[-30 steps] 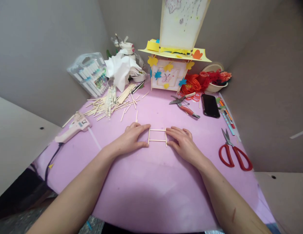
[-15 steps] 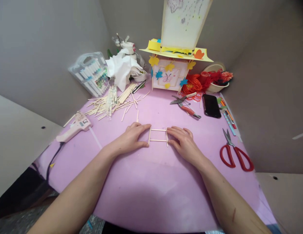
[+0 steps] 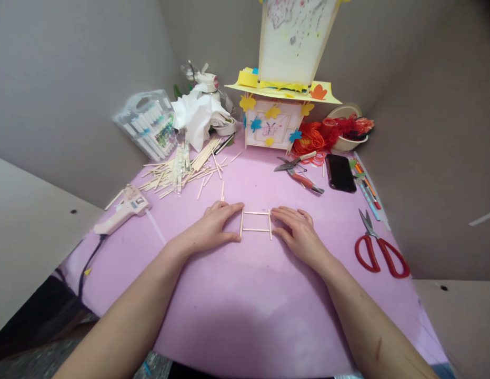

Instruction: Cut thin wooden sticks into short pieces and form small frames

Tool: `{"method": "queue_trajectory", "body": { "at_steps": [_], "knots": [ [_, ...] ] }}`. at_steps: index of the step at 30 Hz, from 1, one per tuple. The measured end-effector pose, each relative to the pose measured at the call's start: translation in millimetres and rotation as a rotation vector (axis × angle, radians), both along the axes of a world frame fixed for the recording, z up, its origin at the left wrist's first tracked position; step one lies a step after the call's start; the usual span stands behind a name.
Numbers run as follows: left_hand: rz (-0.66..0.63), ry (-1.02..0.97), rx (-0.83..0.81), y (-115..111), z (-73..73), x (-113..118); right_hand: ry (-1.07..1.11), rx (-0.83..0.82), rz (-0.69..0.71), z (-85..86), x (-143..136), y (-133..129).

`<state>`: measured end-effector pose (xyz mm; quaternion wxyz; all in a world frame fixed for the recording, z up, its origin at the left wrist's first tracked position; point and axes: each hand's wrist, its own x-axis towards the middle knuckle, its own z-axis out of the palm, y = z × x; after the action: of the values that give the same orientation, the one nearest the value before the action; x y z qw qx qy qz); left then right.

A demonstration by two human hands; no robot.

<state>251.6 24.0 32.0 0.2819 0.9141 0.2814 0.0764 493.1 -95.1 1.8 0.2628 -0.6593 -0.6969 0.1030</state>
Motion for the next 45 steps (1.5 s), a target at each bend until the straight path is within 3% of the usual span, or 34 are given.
{"method": "queue_trajectory", "body": {
  "at_steps": [8, 18, 29, 45],
  "knots": [
    [-0.014, -0.076, 0.023, 3, 2.5, -3, 0.009, 0.116, -0.122, 5.1, 4, -2],
    [-0.01, -0.115, -0.044, 9, 1.4, -5, 0.156, 0.101, -0.315, 18.8, -24, 2],
    [0.01, -0.061, -0.079, 12, -0.6, 0, 0.209, 0.14, -0.247, 0.1, -40, 7],
    [0.016, -0.032, -0.062, 11, -4.3, 1, 0.249, 0.139, -0.29, -1.3, -39, 8]
  ]
}}
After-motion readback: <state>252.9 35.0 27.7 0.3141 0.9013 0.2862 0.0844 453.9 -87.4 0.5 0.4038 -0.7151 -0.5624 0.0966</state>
